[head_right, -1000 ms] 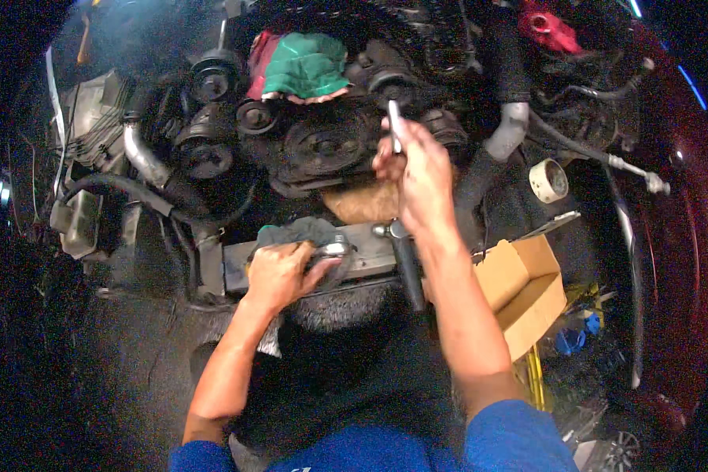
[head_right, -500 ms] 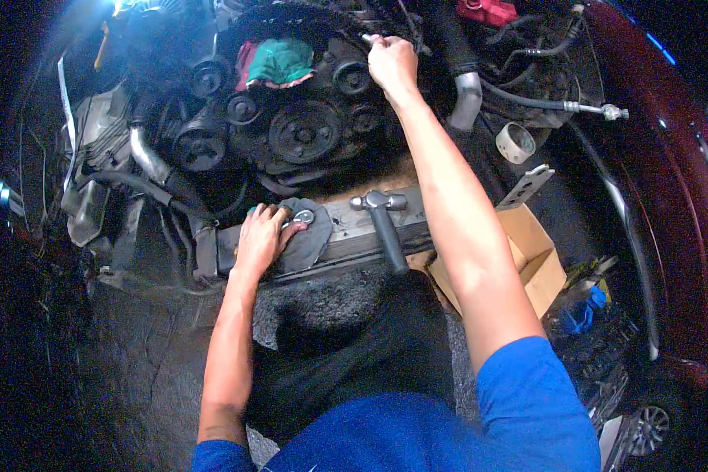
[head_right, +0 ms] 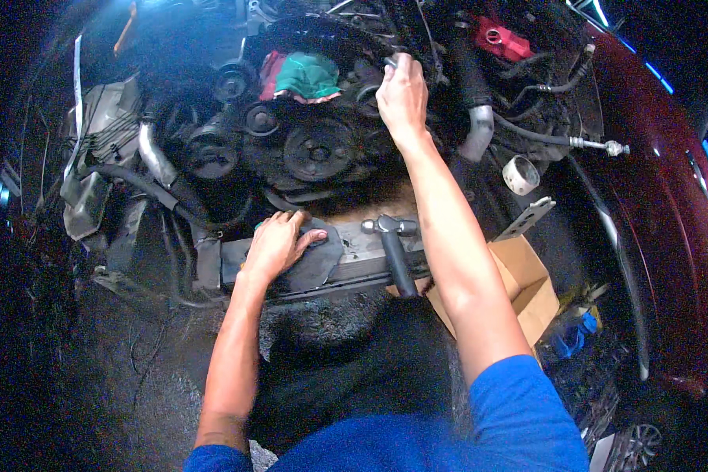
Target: The person removes components from a car engine, including a timing chain and a guide, and places them into a cardboard box. They then use a socket wrench and a hammer on the engine parts before handling a large metallic assembly.
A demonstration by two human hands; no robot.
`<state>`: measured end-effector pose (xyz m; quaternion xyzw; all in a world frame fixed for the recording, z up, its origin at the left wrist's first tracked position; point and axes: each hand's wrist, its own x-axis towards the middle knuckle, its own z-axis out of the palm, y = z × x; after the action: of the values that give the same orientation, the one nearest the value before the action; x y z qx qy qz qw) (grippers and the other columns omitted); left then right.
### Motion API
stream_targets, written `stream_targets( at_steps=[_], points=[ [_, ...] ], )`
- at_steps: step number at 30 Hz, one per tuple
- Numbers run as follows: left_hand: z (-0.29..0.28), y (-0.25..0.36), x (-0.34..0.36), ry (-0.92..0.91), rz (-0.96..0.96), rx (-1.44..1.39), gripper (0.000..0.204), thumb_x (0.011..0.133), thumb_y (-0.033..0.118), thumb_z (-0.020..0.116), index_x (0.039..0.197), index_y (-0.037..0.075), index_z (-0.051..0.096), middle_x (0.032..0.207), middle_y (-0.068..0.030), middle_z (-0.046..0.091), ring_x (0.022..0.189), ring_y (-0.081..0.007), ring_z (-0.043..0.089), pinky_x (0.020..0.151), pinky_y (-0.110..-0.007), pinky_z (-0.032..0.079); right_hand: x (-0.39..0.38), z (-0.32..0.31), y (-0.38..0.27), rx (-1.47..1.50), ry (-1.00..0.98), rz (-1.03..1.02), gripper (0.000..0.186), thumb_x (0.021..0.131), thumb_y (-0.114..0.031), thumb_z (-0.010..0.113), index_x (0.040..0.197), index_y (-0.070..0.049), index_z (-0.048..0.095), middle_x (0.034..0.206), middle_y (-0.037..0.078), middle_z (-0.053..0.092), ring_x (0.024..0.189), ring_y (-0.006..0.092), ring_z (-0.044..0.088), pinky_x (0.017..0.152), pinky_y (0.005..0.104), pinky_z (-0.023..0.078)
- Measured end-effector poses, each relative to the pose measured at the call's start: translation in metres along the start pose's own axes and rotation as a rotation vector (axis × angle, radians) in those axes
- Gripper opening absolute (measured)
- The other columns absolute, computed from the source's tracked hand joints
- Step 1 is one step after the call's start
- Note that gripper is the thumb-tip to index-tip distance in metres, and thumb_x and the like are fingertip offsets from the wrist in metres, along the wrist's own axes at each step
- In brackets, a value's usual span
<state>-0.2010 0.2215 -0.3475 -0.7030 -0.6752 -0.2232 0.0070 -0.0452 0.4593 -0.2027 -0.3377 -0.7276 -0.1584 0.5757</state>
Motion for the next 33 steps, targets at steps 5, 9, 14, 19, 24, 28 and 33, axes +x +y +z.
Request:
stream_targets(
  at_steps=[5, 9, 14, 19, 24, 28, 33],
  points=[
    [-0.003, -0.004, 0.0, 0.074, 0.015, -0.047, 0.056, 0.089, 0.053, 0.059, 0.106, 0.001, 0.064, 0.098, -0.0189, 0.067, 0.097, -0.0357, 0.063, 0.086, -0.045, 0.049, 0.009, -0.004, -0.015, -0.087, -0.349, 0.328, 0.029, 0.1, -0.025, 0.046, 0.104, 0.003, 0.051, 0.104, 0.031, 0.06, 0.093, 0.0445, 0.063, 0.08, 0.0504, 0.051],
    [-0.007, 0.002, 0.003, 0.061, 0.008, -0.071, 0.054, 0.089, 0.052, 0.06, 0.107, 0.001, 0.064, 0.098, -0.0185, 0.067, 0.097, -0.0358, 0.063, 0.087, -0.045, 0.049, 0.007, 0.004, 0.0, -0.027, 0.034, -0.065, 0.034, 0.101, -0.03, 0.044, 0.103, 0.003, 0.05, 0.092, 0.03, 0.064, 0.083, 0.045, 0.065, 0.074, 0.0527, 0.052],
    [-0.007, -0.005, -0.001, 0.079, 0.017, -0.067, 0.052, 0.088, 0.053, 0.06, 0.106, 0.004, 0.065, 0.098, -0.0195, 0.068, 0.097, -0.0356, 0.064, 0.086, -0.045, 0.049, 0.01, -0.001, -0.012, -0.086, -0.311, 0.397, 0.024, 0.097, -0.02, 0.053, 0.102, 0.003, 0.048, 0.092, 0.029, 0.062, 0.085, 0.0461, 0.064, 0.076, 0.0535, 0.052],
    [-0.006, -0.003, -0.001, 0.082, 0.01, -0.093, 0.052, 0.088, 0.052, 0.06, 0.106, 0.003, 0.065, 0.098, -0.0207, 0.068, 0.097, -0.036, 0.064, 0.086, -0.045, 0.049, 0.004, 0.003, -0.007, 0.013, -0.104, 0.179, 0.031, 0.1, -0.026, 0.048, 0.104, 0.004, 0.049, 0.089, 0.032, 0.066, 0.086, 0.049, 0.065, 0.078, 0.0517, 0.052],
    [-0.01, 0.001, -0.002, 0.047, -0.005, -0.088, 0.051, 0.09, 0.05, 0.06, 0.106, 0.002, 0.064, 0.096, -0.0195, 0.067, 0.095, -0.0362, 0.064, 0.084, -0.045, 0.05, 0.002, 0.004, -0.009, 0.043, -0.181, 0.319, 0.03, 0.098, -0.024, 0.05, 0.105, 0.005, 0.049, 0.092, 0.031, 0.065, 0.087, 0.0482, 0.064, 0.079, 0.0538, 0.051],
    [-0.01, 0.004, 0.0, 0.071, 0.035, -0.099, 0.052, 0.09, 0.05, 0.06, 0.104, 0.001, 0.064, 0.093, -0.0198, 0.067, 0.093, -0.0367, 0.063, 0.083, -0.045, 0.05, 0.0, 0.008, 0.004, 0.173, 0.018, 0.153, 0.027, 0.097, -0.022, 0.052, 0.107, 0.003, 0.051, 0.103, 0.031, 0.06, 0.094, 0.0443, 0.063, 0.081, 0.0521, 0.05],
    [-0.015, 0.0, -0.003, 0.052, -0.01, -0.069, 0.052, 0.089, 0.049, 0.062, 0.102, -0.001, 0.064, 0.09, -0.0209, 0.066, 0.092, -0.0381, 0.063, 0.081, -0.045, 0.05, 0.005, 0.002, -0.016, 0.122, -0.237, 0.532, 0.022, 0.093, -0.011, 0.056, 0.109, 0.004, 0.05, 0.101, 0.026, 0.061, 0.091, 0.0423, 0.063, 0.08, 0.0477, 0.052]
  ],
)
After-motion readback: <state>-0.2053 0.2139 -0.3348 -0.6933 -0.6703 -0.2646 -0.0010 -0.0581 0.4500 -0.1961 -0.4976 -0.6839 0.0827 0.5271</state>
